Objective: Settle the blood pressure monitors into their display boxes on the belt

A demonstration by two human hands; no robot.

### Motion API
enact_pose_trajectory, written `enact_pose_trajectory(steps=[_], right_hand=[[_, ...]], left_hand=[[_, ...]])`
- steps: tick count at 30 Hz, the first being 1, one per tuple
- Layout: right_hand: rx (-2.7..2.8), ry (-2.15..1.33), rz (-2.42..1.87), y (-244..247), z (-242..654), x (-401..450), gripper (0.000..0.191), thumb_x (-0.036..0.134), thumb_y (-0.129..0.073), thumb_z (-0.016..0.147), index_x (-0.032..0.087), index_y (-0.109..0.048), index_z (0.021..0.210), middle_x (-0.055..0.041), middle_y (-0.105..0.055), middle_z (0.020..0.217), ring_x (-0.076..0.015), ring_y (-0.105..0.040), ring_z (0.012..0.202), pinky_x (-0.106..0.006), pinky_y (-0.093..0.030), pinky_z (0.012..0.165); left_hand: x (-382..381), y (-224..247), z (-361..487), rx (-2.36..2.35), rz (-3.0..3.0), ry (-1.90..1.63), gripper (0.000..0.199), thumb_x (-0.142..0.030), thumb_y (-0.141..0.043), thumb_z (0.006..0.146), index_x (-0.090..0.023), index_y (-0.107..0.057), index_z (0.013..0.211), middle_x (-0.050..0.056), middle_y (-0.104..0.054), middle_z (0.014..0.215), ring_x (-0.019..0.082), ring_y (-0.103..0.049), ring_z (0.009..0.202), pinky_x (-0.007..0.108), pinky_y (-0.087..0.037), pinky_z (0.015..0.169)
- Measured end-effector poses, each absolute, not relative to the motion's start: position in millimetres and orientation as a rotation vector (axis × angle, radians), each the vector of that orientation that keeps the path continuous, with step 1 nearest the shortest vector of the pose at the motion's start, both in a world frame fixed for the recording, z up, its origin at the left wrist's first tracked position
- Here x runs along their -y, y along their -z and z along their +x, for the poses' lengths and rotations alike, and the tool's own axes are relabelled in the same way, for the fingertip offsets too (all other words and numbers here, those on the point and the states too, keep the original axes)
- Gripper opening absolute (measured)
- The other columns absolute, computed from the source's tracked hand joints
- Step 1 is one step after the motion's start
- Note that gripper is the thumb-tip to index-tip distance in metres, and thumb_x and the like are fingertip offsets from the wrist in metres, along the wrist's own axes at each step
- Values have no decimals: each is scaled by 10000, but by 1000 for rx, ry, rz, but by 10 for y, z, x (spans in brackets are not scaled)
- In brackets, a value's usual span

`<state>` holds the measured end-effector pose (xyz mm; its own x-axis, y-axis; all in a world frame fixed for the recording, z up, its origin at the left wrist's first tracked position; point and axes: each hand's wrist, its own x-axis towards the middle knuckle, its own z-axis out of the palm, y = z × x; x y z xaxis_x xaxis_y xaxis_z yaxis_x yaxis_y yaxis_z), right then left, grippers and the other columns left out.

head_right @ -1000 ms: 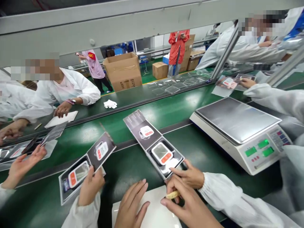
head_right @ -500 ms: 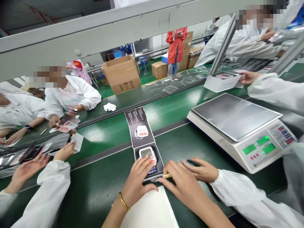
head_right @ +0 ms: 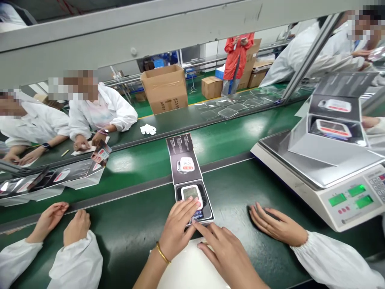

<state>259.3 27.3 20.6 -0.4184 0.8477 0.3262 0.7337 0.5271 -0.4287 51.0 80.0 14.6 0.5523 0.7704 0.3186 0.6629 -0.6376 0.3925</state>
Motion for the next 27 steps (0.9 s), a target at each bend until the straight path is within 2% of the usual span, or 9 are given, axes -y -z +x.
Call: enact_pose_trajectory(steps=[3,5,9,12,15,17,19,23,27], right_hand=[[2153,-498,-1378,-154,2550,-225,537,421,-508,1061,317,-347,1563,-33,-733,1038,-205,-743,847,-290,-594,708],[2109,-650,-1402,-158,2571,-216,485,412,-529,1052,331,-392,1510,-2,-716,990,-174,-732,789,-253,-582,679],[2185,-780,-1475,-156,2575,-226,76,347,-543,1033,302,-572,1087,20,-674,931,-166,-702,712,-260,-533,624],[2280,-753,-1607,-93,2487,-272,95,258,-569,998,274,-514,921,25,-649,874,-172,-669,623,-273,-455,539],[2366,-687,-1695,-6,2363,-334,161,221,-634,962,261,-492,899,23,-647,871,-185,-665,610,-289,-425,531],[2417,-641,-1698,36,2276,-358,202,188,-671,932,256,-487,883,24,-647,861,-208,-688,662,-301,-438,564],[2454,-616,-1672,52,2189,-358,222,148,-686,908,252,-493,874,25,-650,858,-227,-703,720,-313,-456,608],[2455,-672,-1662,10,2062,-321,220,126,-690,898,244,-507,873,15,-658,889,-232,-702,779,-321,-466,672],[2293,-965,-1654,-84,2064,-291,203,199,-691,915,245,-498,874,29,-639,888,-193,-661,779,-295,-435,691]], left_hand=[[-736,-164,222,-1309,2678,-671,580,-309,-507,1048,-234,-313,1589,42,-541,1560,193,-459,1486,441,-467,1204],[-665,-185,-82,-1423,2798,-636,532,-266,-478,1058,-240,-355,1575,24,-550,1553,198,-464,1482,436,-462,1204],[-454,-251,-706,-1688,2916,-594,510,-167,-506,1034,-210,-438,1538,15,-560,1545,200,-429,1505,399,-332,1282],[-223,-254,-833,-1851,2871,-726,507,-172,-586,1000,-165,-499,1500,60,-555,1549,237,-362,1544,406,-244,1315],[19,-137,-601,-1703,2910,-717,430,-217,-522,1030,-135,-549,1451,56,-600,1505,220,-471,1474,356,-382,1241],[130,-4,-389,-1533,2990,-613,403,-286,-422,1069,-137,-589,1404,19,-653,1445,187,-598,1352,310,-528,1094],[180,138,-235,-1470,3021,-579,433,-348,-346,1088,-147,-626,1351,-9,-692,1388,176,-669,1253,312,-601,964],[161,385,-134,-1481,2956,-704,428,-375,-339,1090,-176,-650,1307,-35,-724,1334,167,-693,1212,310,-605,932],[117,569,-152,-1533,2765,-1122,470,-444,-316,1091,-199,-693,1228,-30,-773,1235,159,-711,1166,286,-567,985]])
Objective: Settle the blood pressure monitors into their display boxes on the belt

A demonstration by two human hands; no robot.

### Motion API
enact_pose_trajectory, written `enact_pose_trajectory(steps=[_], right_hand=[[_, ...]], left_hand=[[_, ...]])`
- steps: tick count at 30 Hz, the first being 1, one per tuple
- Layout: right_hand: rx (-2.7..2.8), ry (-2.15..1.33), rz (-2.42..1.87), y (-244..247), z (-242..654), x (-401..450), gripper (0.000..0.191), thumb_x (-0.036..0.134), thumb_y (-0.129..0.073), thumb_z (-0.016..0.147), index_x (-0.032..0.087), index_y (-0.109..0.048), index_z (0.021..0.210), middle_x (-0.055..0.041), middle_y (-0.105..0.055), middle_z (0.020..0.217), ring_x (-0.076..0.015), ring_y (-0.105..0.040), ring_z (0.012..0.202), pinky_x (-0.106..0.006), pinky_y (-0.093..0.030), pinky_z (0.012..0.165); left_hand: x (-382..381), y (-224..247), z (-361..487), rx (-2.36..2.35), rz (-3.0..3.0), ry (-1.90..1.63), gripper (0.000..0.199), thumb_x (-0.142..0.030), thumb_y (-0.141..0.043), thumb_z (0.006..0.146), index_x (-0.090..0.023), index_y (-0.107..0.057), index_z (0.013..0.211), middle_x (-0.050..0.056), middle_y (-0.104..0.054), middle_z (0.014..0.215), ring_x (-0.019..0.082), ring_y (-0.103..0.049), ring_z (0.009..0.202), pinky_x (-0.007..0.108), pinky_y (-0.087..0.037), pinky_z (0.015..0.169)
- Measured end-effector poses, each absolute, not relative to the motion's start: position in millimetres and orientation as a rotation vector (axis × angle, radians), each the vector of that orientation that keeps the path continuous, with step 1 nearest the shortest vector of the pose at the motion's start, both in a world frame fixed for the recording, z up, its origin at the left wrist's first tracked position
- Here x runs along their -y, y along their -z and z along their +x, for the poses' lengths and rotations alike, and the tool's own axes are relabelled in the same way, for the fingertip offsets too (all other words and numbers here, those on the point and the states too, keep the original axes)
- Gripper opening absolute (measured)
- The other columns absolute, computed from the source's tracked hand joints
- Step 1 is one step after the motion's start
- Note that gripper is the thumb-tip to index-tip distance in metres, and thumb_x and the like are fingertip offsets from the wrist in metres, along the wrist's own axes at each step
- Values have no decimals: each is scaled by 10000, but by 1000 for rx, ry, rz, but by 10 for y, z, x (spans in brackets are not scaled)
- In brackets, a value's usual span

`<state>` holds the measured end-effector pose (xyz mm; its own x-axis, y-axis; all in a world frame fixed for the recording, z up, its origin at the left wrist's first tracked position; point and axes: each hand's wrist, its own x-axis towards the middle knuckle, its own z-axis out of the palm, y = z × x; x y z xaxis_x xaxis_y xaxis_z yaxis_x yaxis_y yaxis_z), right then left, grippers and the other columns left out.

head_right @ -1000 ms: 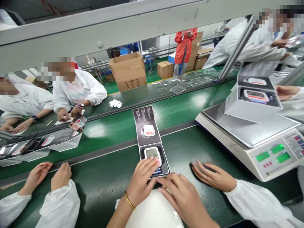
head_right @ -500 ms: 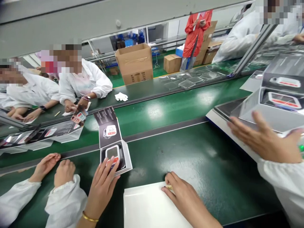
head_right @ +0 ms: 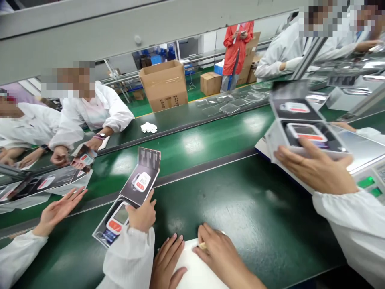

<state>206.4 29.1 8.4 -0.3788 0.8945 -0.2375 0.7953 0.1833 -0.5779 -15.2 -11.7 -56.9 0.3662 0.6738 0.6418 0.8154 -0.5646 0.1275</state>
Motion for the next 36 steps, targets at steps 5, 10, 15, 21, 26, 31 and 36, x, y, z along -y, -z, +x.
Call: enact_pose_trajectory(steps=[5,10,15,21,26,31,36], right_hand=[[1949,-1310,-1441,-207,2269,-222,216,242,-705,885,244,-496,834,51,-593,840,-142,-595,755,-242,-423,680],[1779,-1065,-1357,-356,2667,-195,210,371,-655,949,250,-537,824,34,-589,803,-134,-564,648,-236,-455,599],[1694,-739,-1467,-492,3111,-302,238,446,-655,966,270,-577,827,-35,-684,883,-253,-717,969,-286,-566,705],[1830,-487,-1450,-485,3311,-472,213,460,-655,985,277,-586,901,-24,-676,891,-244,-707,970,-320,-561,793],[2009,-500,-1400,-415,3126,-605,248,464,-585,1031,256,-558,899,-2,-646,858,-188,-647,778,-308,-495,704],[2041,-348,-1453,-362,3004,-674,273,451,-507,1066,247,-569,895,-18,-660,850,-200,-631,752,-338,-474,722],[2018,-274,-1326,-328,2992,-520,171,393,-559,1054,252,-650,1021,-41,-688,932,-207,-683,838,-326,-511,765]], left_hand=[[101,516,-265,1222,-2626,621,468,-433,-450,1060,-144,-588,1402,33,-682,1405,196,-645,1300,307,-577,1022],[-49,198,125,1409,-2642,678,462,-320,-436,1069,-175,-472,1506,39,-603,1499,199,-537,1423,354,-576,1063],[-465,-73,845,1389,-2713,801,625,-497,-520,1018,-151,-421,1529,74,-549,1547,258,-500,1455,482,-562,1111],[-797,-142,977,1333,-2822,798,462,-256,-520,1030,-189,-460,1483,47,-591,1513,240,-522,1435,534,-532,1146],[-847,-137,820,1282,-2907,801,615,-490,-630,965,-229,-446,1491,50,-610,1493,259,-531,1427,534,-525,1144],[-839,-95,851,1332,-2852,882,434,-378,-576,1019,-246,-517,1428,38,-633,1468,235,-549,1407,502,-524,1138],[-815,-70,877,1331,-2830,947,397,-262,-528,1034,-243,-516,1431,16,-628,1473,218,-547,1407,492,-514,1144]])
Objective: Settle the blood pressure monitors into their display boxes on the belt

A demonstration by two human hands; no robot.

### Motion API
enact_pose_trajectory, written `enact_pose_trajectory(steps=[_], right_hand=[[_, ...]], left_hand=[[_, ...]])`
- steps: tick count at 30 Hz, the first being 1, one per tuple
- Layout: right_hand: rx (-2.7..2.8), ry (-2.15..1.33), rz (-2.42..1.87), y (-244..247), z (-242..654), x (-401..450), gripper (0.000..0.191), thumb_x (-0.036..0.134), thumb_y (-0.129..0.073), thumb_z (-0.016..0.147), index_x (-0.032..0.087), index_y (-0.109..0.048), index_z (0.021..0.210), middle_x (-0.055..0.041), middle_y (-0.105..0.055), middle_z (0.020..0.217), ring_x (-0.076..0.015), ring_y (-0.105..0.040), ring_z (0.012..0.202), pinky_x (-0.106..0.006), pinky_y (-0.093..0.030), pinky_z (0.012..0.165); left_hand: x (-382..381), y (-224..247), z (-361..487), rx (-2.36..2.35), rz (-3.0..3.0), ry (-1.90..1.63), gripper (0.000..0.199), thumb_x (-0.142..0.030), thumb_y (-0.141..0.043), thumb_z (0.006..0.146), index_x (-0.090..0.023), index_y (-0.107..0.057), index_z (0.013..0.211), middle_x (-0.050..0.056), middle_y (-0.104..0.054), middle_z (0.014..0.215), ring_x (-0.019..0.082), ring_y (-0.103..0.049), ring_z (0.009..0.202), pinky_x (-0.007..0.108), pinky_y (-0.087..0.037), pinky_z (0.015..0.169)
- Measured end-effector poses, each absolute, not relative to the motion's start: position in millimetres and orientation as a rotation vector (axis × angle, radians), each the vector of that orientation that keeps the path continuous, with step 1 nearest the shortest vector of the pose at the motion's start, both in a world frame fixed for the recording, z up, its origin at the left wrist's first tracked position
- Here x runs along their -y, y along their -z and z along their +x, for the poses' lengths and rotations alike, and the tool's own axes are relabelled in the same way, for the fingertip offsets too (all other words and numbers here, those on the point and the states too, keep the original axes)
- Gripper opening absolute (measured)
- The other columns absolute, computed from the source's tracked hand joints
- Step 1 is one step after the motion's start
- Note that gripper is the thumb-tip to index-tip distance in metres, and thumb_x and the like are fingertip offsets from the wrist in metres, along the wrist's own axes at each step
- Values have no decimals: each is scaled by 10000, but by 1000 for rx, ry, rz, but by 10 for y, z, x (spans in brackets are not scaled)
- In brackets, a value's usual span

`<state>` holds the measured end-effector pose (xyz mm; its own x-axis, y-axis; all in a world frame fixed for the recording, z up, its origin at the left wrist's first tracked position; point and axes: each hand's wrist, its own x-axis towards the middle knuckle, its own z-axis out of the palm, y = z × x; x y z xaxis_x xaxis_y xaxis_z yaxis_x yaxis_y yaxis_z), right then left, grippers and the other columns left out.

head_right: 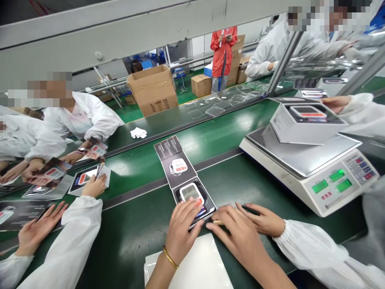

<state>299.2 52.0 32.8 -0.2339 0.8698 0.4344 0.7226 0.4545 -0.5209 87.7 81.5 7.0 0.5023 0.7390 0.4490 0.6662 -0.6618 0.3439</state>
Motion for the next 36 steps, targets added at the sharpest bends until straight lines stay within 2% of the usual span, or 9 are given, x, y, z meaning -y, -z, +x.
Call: enact_pose_trajectory(steps=[3,7,10,13,16,21,24,30,36], right_hand=[[2163,-340,-1291,-240,2899,-407,243,371,-562,1051,329,-640,1277,-15,-706,975,-197,-695,809,-324,-537,751],[2060,-519,-1456,-158,2809,-333,463,427,-549,1050,324,-457,1492,-17,-695,969,-201,-702,797,-317,-561,729],[1993,-712,-1492,-192,2798,-302,352,423,-554,1046,320,-506,1379,7,-669,949,-176,-693,764,-287,-552,712],[2069,-807,-1534,-227,2721,-271,83,357,-574,1030,296,-563,1085,25,-654,932,-172,-676,730,-284,-513,664],[2212,-799,-1635,-196,2543,-256,131,268,-614,996,273,-503,926,42,-627,879,-175,-657,679,-289,-460,613],[2414,-665,-1728,-82,2219,-283,225,173,-681,931,256,-476,884,28,-644,883,-201,-687,674,-299,-425,580],[2482,-620,-1716,-38,2052,-317,224,127,-672,917,246,-482,905,-1,-669,917,-231,-723,750,-311,-453,612],[2519,-644,-1652,-29,1796,-345,215,127,-683,903,237,-499,915,-15,-674,928,-251,-727,818,-319,-472,658],[2200,-1156,-1442,-225,1995,-251,277,212,-747,877,255,-474,867,59,-616,877,-153,-641,764,-252,-452,674]], left_hand=[[-813,-65,845,-1214,2613,-887,436,-226,-494,1034,-220,-481,1470,25,-622,1480,213,-539,1415,478,-498,1162],[-789,-55,588,-1281,2700,-856,508,-238,-521,1035,-206,-416,1531,25,-608,1496,190,-507,1445,437,-463,1202],[-728,-73,135,-1390,2797,-819,519,-168,-535,1018,-246,-448,1523,5,-613,1492,177,-481,1468,423,-387,1263],[-598,-128,-389,-1570,2784,-806,596,-118,-507,1012,-304,-387,1565,-6,-639,1464,175,-516,1441,423,-357,1284],[-357,-153,-680,-1716,2733,-859,680,-134,-528,1001,-307,-283,1612,32,-609,1494,216,-544,1420,449,-400,1261],[175,162,-482,-1617,2746,-658,576,-317,-539,1030,-215,-386,1576,68,-603,1501,232,-540,1424,374,-494,1182],[352,474,-340,-1591,2675,-533,613,-433,-531,1023,-196,-393,1571,95,-576,1526,256,-541,1423,392,-556,1112],[363,785,-334,-1571,2623,-599,607,-414,-507,1031,-239,-350,1590,95,-589,1513,269,-539,1425,440,-556,1106],[280,730,-357,-1506,2732,-750,569,-506,-416,1052,-183,-473,1516,94,-673,1413,244,-618,1342,375,-597,1027]])
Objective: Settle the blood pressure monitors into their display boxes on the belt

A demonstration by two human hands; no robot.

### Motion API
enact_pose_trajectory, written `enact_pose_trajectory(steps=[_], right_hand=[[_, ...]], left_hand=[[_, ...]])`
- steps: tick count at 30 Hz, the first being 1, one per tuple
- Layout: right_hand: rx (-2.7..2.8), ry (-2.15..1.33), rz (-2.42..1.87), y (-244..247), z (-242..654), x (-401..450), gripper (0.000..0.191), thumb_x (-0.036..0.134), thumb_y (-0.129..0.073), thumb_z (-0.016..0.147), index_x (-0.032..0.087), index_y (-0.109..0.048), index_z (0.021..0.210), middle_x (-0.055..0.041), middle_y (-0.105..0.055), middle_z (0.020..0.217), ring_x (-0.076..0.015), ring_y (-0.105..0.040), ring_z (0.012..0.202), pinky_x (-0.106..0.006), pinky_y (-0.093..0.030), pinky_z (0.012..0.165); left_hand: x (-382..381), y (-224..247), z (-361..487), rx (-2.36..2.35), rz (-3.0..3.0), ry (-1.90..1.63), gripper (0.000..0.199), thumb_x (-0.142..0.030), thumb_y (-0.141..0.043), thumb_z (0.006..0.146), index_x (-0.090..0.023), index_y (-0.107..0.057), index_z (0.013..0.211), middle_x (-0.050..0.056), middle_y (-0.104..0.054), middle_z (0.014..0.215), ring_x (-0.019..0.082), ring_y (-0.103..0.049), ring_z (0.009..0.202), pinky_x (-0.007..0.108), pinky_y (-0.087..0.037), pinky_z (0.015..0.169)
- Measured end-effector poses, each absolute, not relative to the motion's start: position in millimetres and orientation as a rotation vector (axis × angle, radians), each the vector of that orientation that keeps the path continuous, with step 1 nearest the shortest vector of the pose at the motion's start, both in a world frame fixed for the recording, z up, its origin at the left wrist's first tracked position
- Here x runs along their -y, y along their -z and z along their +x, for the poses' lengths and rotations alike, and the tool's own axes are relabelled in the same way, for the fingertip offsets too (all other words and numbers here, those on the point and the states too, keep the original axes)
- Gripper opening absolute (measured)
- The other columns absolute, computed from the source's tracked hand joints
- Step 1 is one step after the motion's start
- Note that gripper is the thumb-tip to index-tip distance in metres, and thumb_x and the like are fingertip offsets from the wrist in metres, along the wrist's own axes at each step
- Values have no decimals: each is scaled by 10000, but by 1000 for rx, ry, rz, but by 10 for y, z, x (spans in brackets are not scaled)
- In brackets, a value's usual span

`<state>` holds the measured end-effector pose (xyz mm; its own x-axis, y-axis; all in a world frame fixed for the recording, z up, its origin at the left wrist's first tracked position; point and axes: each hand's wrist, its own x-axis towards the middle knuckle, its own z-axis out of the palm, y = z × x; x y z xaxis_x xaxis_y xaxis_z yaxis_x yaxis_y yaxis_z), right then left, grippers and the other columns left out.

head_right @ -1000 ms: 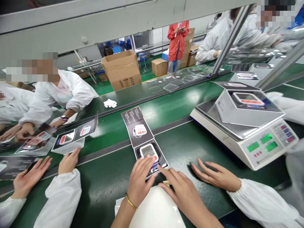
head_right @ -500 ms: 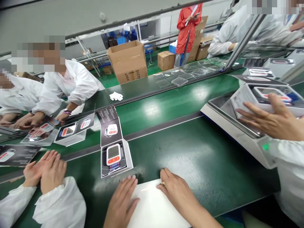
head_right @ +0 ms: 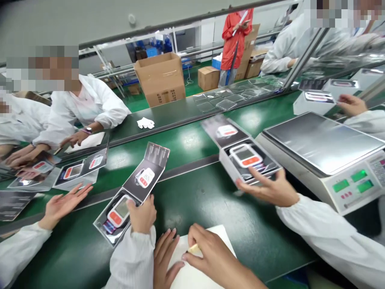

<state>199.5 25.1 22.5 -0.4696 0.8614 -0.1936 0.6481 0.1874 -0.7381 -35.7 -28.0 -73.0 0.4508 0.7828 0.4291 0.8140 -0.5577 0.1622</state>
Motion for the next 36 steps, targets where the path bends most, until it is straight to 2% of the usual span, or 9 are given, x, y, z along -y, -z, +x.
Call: enact_pose_trajectory(steps=[3,8,15,20,24,26,30,34,36], right_hand=[[2008,-1195,-1367,-322,2277,-217,204,289,-685,936,256,-497,863,40,-606,877,-146,-609,754,-249,-474,682],[1843,-858,-1457,-420,2818,-262,142,389,-579,1012,268,-581,939,-11,-650,907,-191,-664,809,-294,-539,723],[1887,-448,-1451,-484,3276,-472,72,350,-561,1026,291,-597,1047,-50,-711,1098,-264,-674,1192,-352,-570,907],[1917,-370,-1456,-488,3391,-630,133,364,-511,1039,265,-599,1048,-78,-698,1038,-269,-692,1079,-376,-560,848],[2015,-431,-1454,-523,3391,-713,95,321,-496,1042,261,-565,1017,-55,-661,1004,-225,-661,924,-355,-520,779],[2073,-446,-1399,-527,3353,-745,62,286,-497,1036,260,-538,997,-39,-643,983,-219,-637,911,-345,-502,766],[2140,-439,-1329,-460,3231,-821,51,236,-477,1041,255,-511,1007,-22,-618,982,-200,-600,866,-336,-470,754],[2114,-237,-1376,-376,3166,-885,56,234,-473,1051,247,-519,1023,-25,-638,979,-211,-586,819,-362,-434,752],[2028,-141,-1422,-373,3170,-870,63,254,-478,1057,242,-532,1025,-38,-636,964,-227,-598,838,-372,-436,758]], left_hand=[[221,531,-285,1425,-2621,688,548,-458,-489,1037,-170,-487,1504,92,-659,1431,243,-623,1334,364,-612,1000],[-90,94,275,1529,-2624,817,553,-400,-504,1044,-206,-409,1553,72,-586,1516,237,-520,1440,396,-563,1097],[-817,-83,1141,1426,-2675,950,676,-503,-569,993,-153,-383,1541,126,-518,1569,304,-458,1485,552,-507,1167],[-1004,-63,1224,1428,-2730,978,451,-247,-538,1009,-158,-472,1446,112,-558,1536,277,-463,1480,551,-471,1206],[-1036,-116,1002,1435,-2847,1007,496,-110,-511,935,-187,-476,1423,82,-555,1541,244,-415,1512,553,-405,1254],[-1058,-149,901,1415,-2938,996,504,-170,-575,930,-211,-471,1422,74,-551,1546,252,-415,1512,565,-384,1262],[-1097,-100,897,1377,-2945,1111,643,-512,-766,864,-214,-496,1365,120,-595,1498,320,-484,1459,612,-413,1219],[-1100,38,1040,1457,-2711,1303,245,-292,-616,996,-237,-560,1229,82,-697,1369,263,-594,1354,557,-473,1160],[-1091,66,1080,1467,-2670,1326,210,-237,-585,1002,-235,-570,1212,77,-706,1353,255,-605,1340,540,-475,1155]])
